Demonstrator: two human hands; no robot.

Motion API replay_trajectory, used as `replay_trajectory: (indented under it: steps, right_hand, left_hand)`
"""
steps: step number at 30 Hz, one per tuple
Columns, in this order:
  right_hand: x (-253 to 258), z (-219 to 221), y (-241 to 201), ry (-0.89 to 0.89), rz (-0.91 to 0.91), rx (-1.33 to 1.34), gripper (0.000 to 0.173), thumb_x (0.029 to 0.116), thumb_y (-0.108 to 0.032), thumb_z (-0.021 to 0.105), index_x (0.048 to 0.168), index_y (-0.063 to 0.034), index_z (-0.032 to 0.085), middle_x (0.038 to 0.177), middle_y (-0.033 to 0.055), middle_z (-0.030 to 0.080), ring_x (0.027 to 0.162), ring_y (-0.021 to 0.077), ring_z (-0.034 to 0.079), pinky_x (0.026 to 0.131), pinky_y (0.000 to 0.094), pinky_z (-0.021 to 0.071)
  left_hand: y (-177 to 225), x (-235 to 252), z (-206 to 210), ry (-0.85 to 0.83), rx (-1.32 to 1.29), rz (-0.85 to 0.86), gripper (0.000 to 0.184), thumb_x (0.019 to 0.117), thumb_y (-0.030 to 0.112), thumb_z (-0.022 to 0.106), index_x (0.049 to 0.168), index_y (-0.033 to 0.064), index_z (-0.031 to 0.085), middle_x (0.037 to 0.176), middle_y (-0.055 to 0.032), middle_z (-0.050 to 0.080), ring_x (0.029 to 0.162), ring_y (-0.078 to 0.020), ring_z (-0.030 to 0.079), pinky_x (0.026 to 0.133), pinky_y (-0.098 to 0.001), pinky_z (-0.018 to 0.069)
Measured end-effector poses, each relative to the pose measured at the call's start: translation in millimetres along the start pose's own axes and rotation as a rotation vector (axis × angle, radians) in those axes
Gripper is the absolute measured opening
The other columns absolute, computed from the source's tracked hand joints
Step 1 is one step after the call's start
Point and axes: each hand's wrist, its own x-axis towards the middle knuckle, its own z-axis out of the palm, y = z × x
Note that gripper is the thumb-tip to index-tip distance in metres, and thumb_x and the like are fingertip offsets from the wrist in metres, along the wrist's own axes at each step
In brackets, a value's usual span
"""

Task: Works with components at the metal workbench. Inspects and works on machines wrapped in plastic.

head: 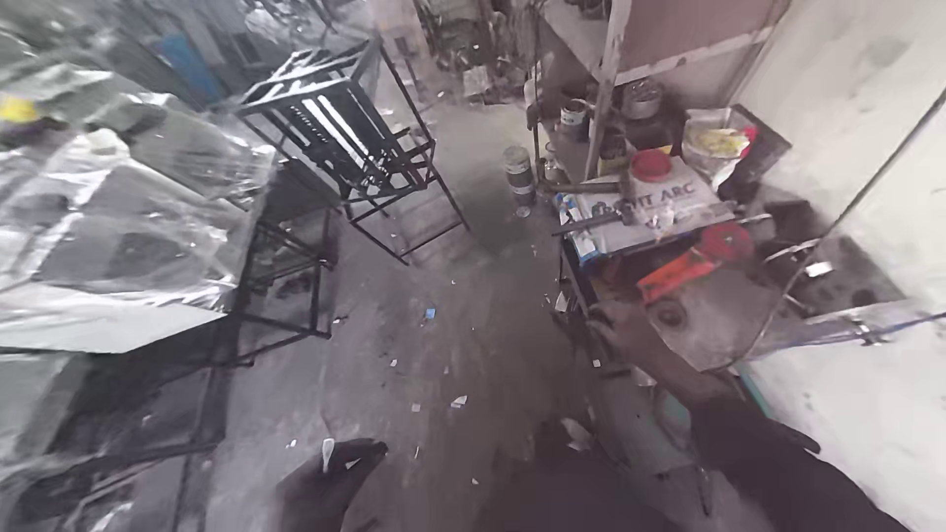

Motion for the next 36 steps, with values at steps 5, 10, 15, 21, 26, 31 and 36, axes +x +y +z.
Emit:
replay_trajectory:
  steps: [5, 10, 15, 21, 26, 31, 36]
  right_hand:
    - [78.7, -1.8, -18.6, -0.001, 0.169, -0.072, 0.037, 0.0999, -0.029, 0.066, 0.127, -0.0033, 0.07, 0.123, 0.0222, 0.07, 0.115, 0.0405, 0.067, 0.102, 0.0602, 0.0493]
    - [219.5, 30.3, -28.0, 0.03, -0.009, 0.011, 0.028, 0.0956, -0.02, 0.071, 0.118, -0.003, 0.074, 0.111, 0.021, 0.074, 0.105, 0.039, 0.071, 0.096, 0.0605, 0.0536]
    - [386.9, 47.8, -85.1, -0.122, -0.109, 0.074, 0.03, 0.0982, -0.028, 0.069, 0.122, -0.0098, 0.074, 0.115, 0.0109, 0.074, 0.106, 0.0251, 0.072, 0.099, 0.0488, 0.0559]
    - [531.1, 92.6, -155.0, -0.23, -0.481, 0.058, 0.028, 0.0957, -0.026, 0.07, 0.114, -0.0049, 0.075, 0.104, 0.0135, 0.075, 0.096, 0.0282, 0.073, 0.09, 0.0467, 0.0589]
    - [626.8, 158.0, -185.8, -0.242, -0.545, 0.048, 0.025, 0.0958, -0.028, 0.069, 0.109, -0.0074, 0.076, 0.098, 0.0107, 0.075, 0.09, 0.0249, 0.073, 0.085, 0.0431, 0.0605]
    - [711.8, 229.1, -211.7, -0.352, -0.452, -0.006, 0.029, 0.0984, -0.026, 0.066, 0.116, -0.0043, 0.074, 0.106, 0.0154, 0.074, 0.101, 0.0311, 0.072, 0.093, 0.0481, 0.0575]
    - [788.5, 267.7, -263.7, -0.367, -0.366, -0.073, 0.028, 0.0985, -0.025, 0.064, 0.113, -0.004, 0.075, 0.106, 0.0166, 0.073, 0.101, 0.0325, 0.071, 0.094, 0.0491, 0.0562]
  left_hand:
    - [8.6, 97.1, 0.2, 0.056, -0.22, -0.045, 0.016, 0.0815, -0.004, 0.078, 0.096, 0.0006, 0.074, 0.092, -0.0047, 0.078, 0.08, -0.0097, 0.074, 0.073, -0.0269, 0.0615]
    - [3.4, 221.2, 1.0, 0.197, -0.397, -0.127, 0.022, 0.0806, -0.004, 0.08, 0.102, 0.0005, 0.076, 0.094, -0.0074, 0.078, 0.08, -0.0118, 0.074, 0.07, -0.027, 0.0617]
    - [-5.5, 352.8, -2.1, 0.299, -0.488, -0.177, 0.016, 0.0788, 0.0, 0.083, 0.094, 0.004, 0.079, 0.085, -0.0053, 0.077, 0.057, -0.0045, 0.06, 0.049, -0.0204, 0.0466]
    - [-6.6, 452.1, -40.6, 0.335, -0.425, -0.284, 0.015, 0.0812, 0.004, 0.082, 0.096, 0.0067, 0.078, 0.088, -0.0019, 0.077, 0.059, -0.0041, 0.061, 0.052, -0.021, 0.0478]
    - [-61.3, 535.3, -74.3, 0.361, -0.398, -0.355, 0.016, 0.0815, 0.005, 0.082, 0.097, 0.007, 0.079, 0.086, -0.0023, 0.077, 0.052, -0.0054, 0.054, 0.047, -0.0228, 0.0425]
    - [-120.9, 634.3, -120.2, 0.275, -0.365, -0.397, 0.018, 0.0845, 0.013, 0.08, 0.102, 0.011, 0.078, 0.091, 0.0004, 0.076, 0.059, -0.0065, 0.058, 0.053, -0.0246, 0.0461]
    - [-143.2, 741.0, -187.9, 0.163, -0.346, -0.417, 0.017, 0.0863, 0.005, 0.079, 0.103, 0.0063, 0.074, 0.094, -0.0006, 0.075, 0.069, -0.007, 0.064, 0.063, -0.0251, 0.053]
